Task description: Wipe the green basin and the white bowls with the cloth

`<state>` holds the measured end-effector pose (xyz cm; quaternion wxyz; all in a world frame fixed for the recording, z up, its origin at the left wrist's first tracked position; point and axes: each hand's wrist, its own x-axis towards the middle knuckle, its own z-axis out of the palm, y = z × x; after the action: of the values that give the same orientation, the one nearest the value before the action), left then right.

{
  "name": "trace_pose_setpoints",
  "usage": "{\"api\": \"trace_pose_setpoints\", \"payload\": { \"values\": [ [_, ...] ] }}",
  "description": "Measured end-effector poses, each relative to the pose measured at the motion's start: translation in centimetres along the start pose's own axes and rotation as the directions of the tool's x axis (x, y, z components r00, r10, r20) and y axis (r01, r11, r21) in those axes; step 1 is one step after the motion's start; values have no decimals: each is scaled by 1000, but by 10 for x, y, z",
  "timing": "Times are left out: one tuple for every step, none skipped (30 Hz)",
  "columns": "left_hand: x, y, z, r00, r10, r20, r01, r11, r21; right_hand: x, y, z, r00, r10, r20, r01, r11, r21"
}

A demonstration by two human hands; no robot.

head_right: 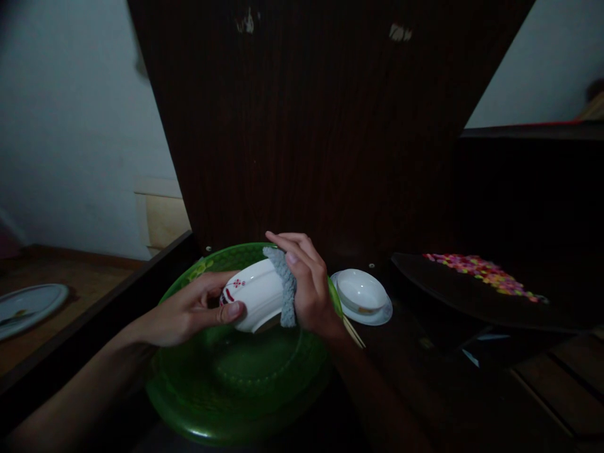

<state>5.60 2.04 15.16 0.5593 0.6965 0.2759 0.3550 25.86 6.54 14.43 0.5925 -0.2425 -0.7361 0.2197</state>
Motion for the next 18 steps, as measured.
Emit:
{"api": "trace_pose_setpoints", "payload": {
  "values": [
    [0, 0, -1, 1000, 16, 1, -16, 1000, -7, 0, 0, 1, 998, 3, -63, -2, 1000, 13],
    [0, 0, -1, 1000, 30, 5, -30, 999, -14, -1, 0, 2, 995, 11, -104, -8, 1000, 21],
    [0, 1, -2, 999, 43, 10, -43, 999, -23, -1, -1, 3, 993, 18, -117, -15, 1000, 21],
    [0, 1, -3, 998, 53, 16, -53, 998, -32, -2, -2, 3, 994, 23, -105, -21, 1000, 16],
    [0, 1, -3, 998, 61, 18, -61, 997, -40, -2, -3, 3, 996, 28, -79, -28, 1000, 9],
    [-1, 2, -4, 998, 67, 17, -66, 997, -46, -2, -4, 3, 998, 31, -52, -31, 1000, 1],
    [-1, 3, -4, 997, 76, 14, -75, 996, -51, -2, -6, 3, 999, 30, -29, -30, 1000, -6],
    [-1, 3, -5, 996, 83, 7, -83, 995, -56, -2, -7, 2, 1000, 26, -13, -27, 1000, -8],
    [-1, 4, -5, 996, 91, 2, -91, 994, -60, -2, -9, 1, 1000, 24, 6, -24, 1000, -7],
    [-2, 5, -4, 996, 93, -3, -93, 994, -65, -2, -10, 1, 999, 30, 31, -30, 1000, -6],
    [-2, 6, -4, 996, 91, -8, -91, 993, -72, -2, -10, 0, 997, 46, 64, -46, 999, -3],
    [-3, 7, -3, 996, 86, -11, -87, 993, -79, -3, -11, 0, 993, 74, 95, -75, 997, 5],
    [-3, 8, -3, 997, 81, -10, -81, 993, -84, -4, -11, 1, 987, 112, 115, -115, 993, 18],
    [-3, 8, -2, 997, 76, -9, -76, 993, -86, -5, -10, 2, 981, 155, 119, -161, 986, 39],
    [-4, 9, -2, 997, 72, -10, -73, 994, -82, -6, -10, 4, 974, 197, 112, -206, 976, 67],
    [-4, 10, -3, 997, 71, -17, -72, 995, -70, -8, -9, 6, 967, 235, 98, -245, 964, 102],
    [-4, 10, -4, 997, 72, -29, -74, 996, -46, -9, -8, 8, 960, 268, 85, -278, 950, 142],
    [-5, 10, -6, 996, 74, -46, -75, 997, -16, -10, -7, 11, 953, 294, 71, -302, 935, 186]
  ]
}}
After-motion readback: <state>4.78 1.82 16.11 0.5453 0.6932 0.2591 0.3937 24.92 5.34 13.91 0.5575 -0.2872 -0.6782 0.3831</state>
